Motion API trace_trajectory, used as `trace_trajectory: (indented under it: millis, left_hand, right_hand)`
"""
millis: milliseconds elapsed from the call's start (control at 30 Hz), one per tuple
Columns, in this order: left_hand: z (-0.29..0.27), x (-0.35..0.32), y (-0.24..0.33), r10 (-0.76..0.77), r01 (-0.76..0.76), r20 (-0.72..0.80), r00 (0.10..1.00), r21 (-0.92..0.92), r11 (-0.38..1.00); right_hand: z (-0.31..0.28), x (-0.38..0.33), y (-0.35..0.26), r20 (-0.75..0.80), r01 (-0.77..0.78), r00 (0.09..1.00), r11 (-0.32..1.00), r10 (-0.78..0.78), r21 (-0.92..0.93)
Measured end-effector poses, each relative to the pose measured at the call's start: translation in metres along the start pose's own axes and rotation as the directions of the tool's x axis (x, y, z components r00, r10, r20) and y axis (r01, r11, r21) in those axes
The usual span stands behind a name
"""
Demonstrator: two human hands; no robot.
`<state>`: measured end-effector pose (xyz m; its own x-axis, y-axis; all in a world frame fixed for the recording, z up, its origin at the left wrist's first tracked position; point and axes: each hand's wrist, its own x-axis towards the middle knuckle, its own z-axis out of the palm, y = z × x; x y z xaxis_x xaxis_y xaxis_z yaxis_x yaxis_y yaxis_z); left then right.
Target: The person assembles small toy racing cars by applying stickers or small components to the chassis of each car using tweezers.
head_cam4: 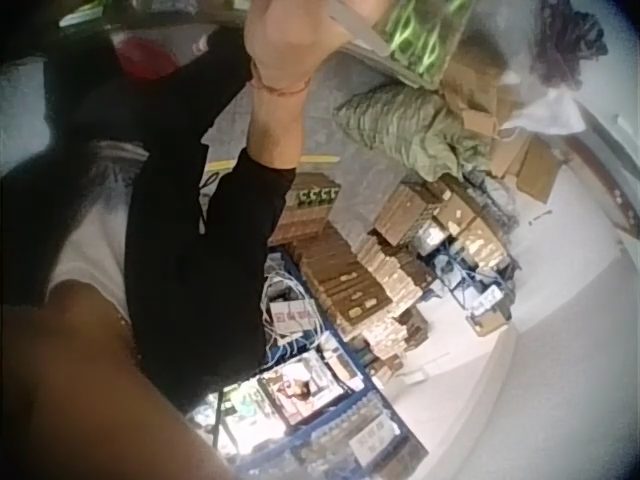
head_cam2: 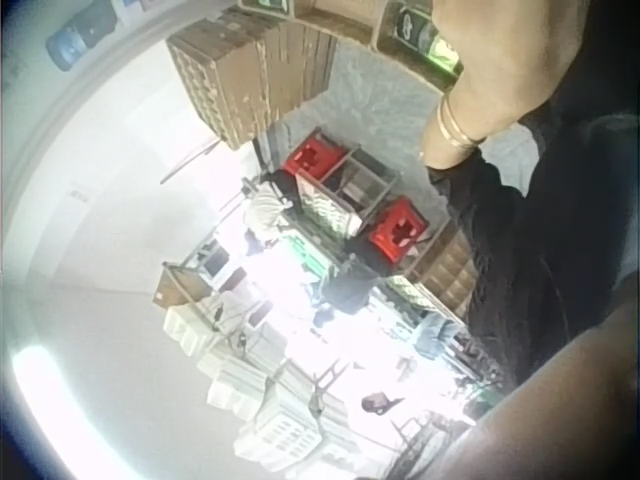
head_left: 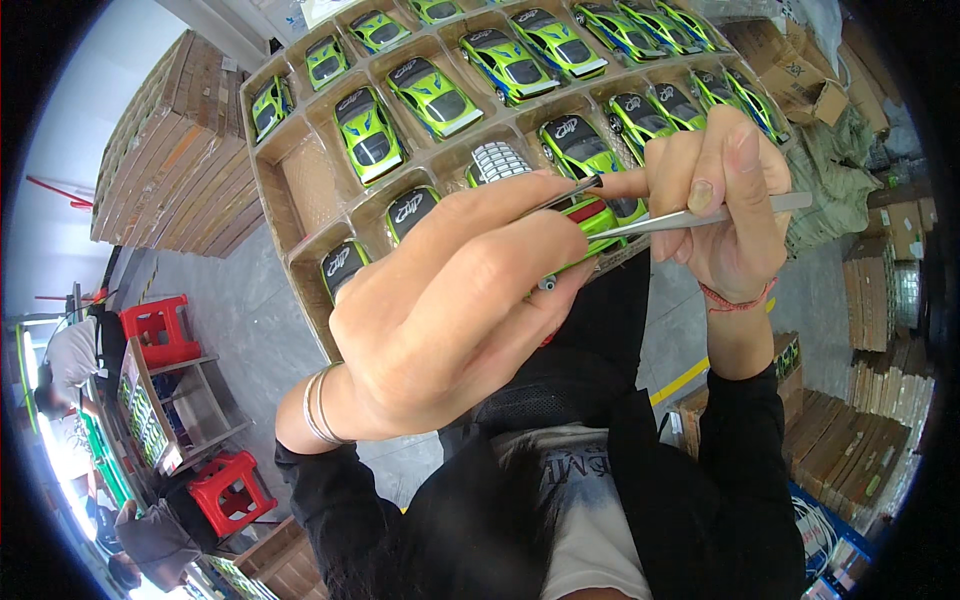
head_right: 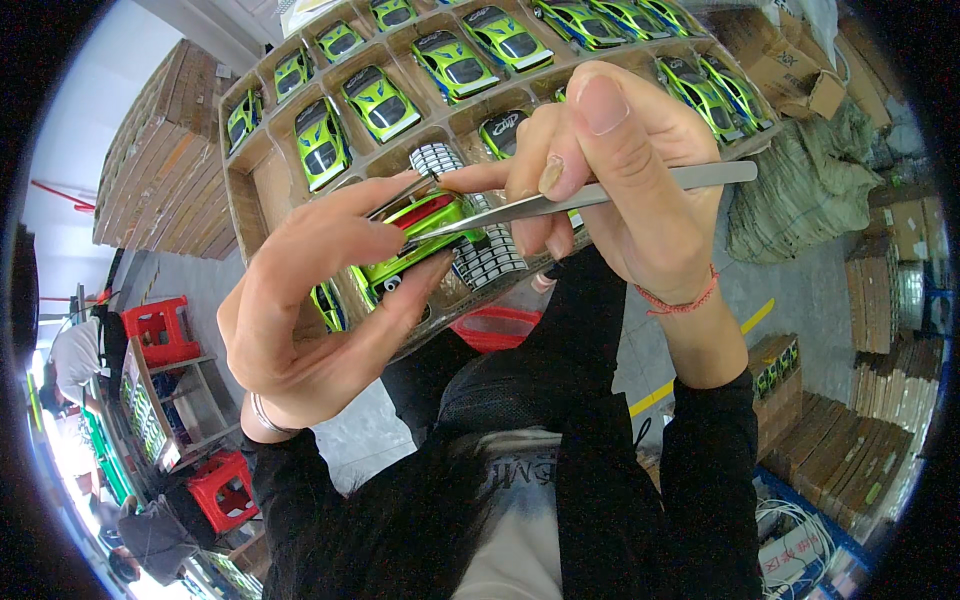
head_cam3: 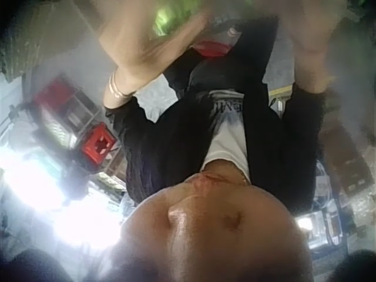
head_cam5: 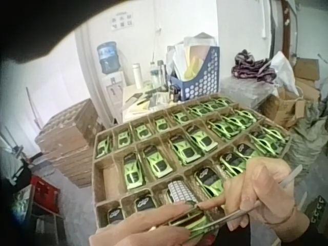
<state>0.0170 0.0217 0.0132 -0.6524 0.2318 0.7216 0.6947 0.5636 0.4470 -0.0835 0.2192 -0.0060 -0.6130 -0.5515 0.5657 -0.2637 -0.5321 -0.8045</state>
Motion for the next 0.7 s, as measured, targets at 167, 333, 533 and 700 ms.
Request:
trace_trajectory:
  millis: [167, 333, 533, 700]
  left_hand:
    - [-0.003, -0.002, -0.001, -0.004, 0.005, 0.058, 0.998, -0.014, 1.000]
    - [-0.011, -0.005, -0.001, -0.005, 0.005, 0.050, 0.999, 0.003, 1.000]
    - [-0.054, -0.026, -0.023, 0.058, 0.041, -0.169, 0.984, 0.531, 0.847]
    - [-0.077, -0.066, -0.071, -0.292, 0.334, -0.164, 0.942, 0.540, 0.773]
  right_hand:
    - [-0.001, 0.000, 0.001, 0.002, -0.011, 1.000, 1.000, 0.011, -0.013]
    - [-0.004, 0.002, 0.002, -0.088, -0.032, 0.995, 0.993, 0.043, 0.116]
    - [-0.013, -0.012, 0.011, -0.239, -0.119, 0.958, 0.977, 0.161, 0.179]
    - [-0.007, -0.020, 0.030, -0.208, -0.285, 0.924, 0.940, 0.322, 0.189]
